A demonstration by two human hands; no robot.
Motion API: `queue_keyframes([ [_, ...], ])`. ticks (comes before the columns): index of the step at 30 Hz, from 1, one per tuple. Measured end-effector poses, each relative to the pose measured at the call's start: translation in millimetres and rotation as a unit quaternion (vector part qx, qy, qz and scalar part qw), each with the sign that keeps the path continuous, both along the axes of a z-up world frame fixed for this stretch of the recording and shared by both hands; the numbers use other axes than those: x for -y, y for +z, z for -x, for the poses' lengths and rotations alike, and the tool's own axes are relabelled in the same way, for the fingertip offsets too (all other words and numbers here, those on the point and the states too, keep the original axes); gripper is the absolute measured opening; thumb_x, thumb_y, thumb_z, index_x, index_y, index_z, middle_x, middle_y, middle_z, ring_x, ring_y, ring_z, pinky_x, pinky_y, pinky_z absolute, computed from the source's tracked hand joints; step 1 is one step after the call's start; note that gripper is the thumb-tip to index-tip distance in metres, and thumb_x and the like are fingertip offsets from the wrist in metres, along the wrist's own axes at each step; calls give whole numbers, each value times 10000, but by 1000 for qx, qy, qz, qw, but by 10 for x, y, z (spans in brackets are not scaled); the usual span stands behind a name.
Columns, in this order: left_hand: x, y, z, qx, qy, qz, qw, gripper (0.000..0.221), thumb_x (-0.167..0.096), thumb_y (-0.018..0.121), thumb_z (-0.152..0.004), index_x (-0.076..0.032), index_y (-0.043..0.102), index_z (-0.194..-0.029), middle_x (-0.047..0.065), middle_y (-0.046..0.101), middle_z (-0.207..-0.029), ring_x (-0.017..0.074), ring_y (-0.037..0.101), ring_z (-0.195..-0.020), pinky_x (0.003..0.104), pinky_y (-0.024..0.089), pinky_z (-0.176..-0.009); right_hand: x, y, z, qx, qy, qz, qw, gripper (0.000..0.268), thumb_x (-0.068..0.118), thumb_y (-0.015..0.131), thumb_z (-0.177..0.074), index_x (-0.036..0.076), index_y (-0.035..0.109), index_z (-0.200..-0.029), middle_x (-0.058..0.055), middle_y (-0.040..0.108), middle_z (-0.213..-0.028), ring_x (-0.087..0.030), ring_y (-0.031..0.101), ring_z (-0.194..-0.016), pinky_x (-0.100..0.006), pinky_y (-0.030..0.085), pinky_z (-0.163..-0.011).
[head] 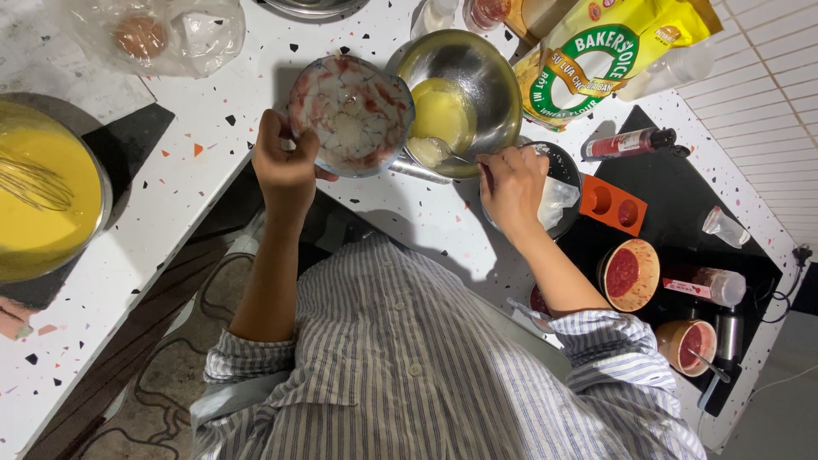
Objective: Preparing and mixing ingredients for a baking recipe.
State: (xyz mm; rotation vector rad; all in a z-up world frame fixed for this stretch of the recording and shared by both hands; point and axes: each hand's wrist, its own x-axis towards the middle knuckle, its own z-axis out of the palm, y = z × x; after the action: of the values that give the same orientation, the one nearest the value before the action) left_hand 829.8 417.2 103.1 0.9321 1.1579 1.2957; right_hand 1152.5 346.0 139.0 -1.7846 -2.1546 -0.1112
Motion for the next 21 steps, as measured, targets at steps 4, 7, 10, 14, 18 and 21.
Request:
queue_keyframes([
  [4,28,-134,-6,-44,14,-43,998,156,12,595,-979,-36,449,-952,26,460,-906,147,656,-700,323,594,-490,16,29,30,42,43,-30,998,246,46,828,-815,89,772,-1051,-37,648,-999,-259,555,-971,-418,363,-865],
  [7,38,-108,-15,-44,21,-57,997,157,15,598,-987,-43,456,-954,21,456,-905,153,665,-700,329,596,-490,21,27,44,55,54,-43,996,233,45,839,-847,93,766,-1064,-23,644,-1007,-245,546,-972,-416,360,-883],
  [10,41,-41,-12,-20,15,-42,999,150,5,585,-978,-56,449,-959,18,497,-917,165,697,-712,329,603,-491,26,34,38,58,51,-35,996,231,47,828,-840,88,774,-1060,-37,644,-999,-255,544,-970,-414,356,-880],
  [14,42,-6,0,0,5,-28,1000,116,-7,562,-960,-66,467,-990,32,535,-941,195,715,-708,334,602,-492,2,22,14,-13,-17,27,999,106,63,833,-857,83,805,-957,-62,659,-862,-278,590,-844,-429,395,-769],
  [18,43,-42,10,5,1,-23,1000,130,-13,574,-960,-61,457,-989,40,513,-956,203,723,-742,341,610,-497,-59,-151,-197,-183,-97,144,968,99,85,790,-907,53,790,-1002,-92,682,-861,-206,674,-733,-329,530,-693],
  [21,36,-71,1,-1,-4,-20,1000,135,-20,584,-957,-54,459,-995,45,512,-959,207,728,-753,342,616,-508,-121,-324,-377,-234,-119,199,944,113,83,791,-909,34,796,-1010,-90,753,-865,-153,709,-722,-276,544,-679],
])
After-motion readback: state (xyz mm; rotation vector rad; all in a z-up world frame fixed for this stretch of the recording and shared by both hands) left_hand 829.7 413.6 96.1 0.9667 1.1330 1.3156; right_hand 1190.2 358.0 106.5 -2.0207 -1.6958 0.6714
